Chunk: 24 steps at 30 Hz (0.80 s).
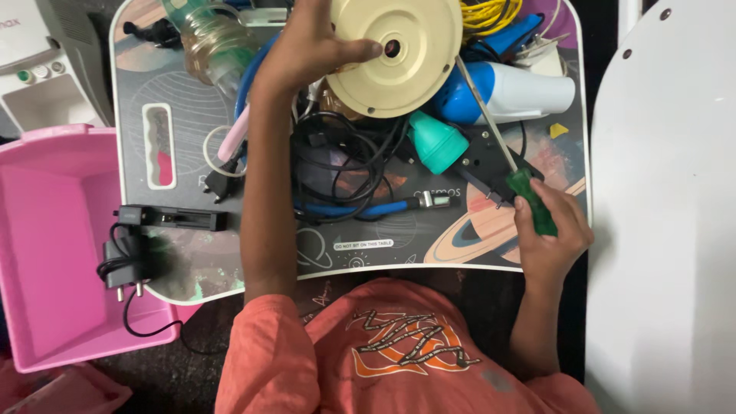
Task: The person holds a round beige appliance base on a small table and uses a green-handled screwdriver to drive screws into it, steadying the base with the other hand. They reposition the base and continue driving screws at different points around it throughout the clip.
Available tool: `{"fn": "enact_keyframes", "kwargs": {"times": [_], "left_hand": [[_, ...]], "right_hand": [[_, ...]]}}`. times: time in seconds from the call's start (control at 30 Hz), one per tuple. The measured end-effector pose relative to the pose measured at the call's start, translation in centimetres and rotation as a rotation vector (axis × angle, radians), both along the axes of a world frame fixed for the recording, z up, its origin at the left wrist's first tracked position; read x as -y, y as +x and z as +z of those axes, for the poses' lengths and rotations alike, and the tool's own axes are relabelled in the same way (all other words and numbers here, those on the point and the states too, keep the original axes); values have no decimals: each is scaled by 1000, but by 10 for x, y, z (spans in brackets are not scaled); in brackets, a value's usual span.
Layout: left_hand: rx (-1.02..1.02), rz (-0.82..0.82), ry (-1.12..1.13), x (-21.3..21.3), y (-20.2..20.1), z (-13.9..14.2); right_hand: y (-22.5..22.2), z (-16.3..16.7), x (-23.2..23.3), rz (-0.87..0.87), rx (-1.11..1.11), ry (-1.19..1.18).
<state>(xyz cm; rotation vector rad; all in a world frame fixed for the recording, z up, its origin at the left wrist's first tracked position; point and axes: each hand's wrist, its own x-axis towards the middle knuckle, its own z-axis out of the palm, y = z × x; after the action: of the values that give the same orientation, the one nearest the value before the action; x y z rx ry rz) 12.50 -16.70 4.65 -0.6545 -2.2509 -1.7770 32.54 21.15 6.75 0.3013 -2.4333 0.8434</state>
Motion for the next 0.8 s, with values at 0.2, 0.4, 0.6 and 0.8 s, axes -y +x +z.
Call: {"fn": "enact_keyframes", "kwargs": {"times": [0.2, 0.4, 0.6, 0.8], "left_hand": [[-3, -67, 71, 0, -7, -14], [137, 37, -36, 1, -1, -4], [328, 76, -52, 4, -3, -14], [313, 144, -50, 23, -5, -58]], "right_hand": [[5, -5, 3, 6, 34, -25], [9, 10, 8, 28, 54, 126], [11, 80, 24, 92, 19, 634], [9, 143, 63, 139, -1, 967]]}}
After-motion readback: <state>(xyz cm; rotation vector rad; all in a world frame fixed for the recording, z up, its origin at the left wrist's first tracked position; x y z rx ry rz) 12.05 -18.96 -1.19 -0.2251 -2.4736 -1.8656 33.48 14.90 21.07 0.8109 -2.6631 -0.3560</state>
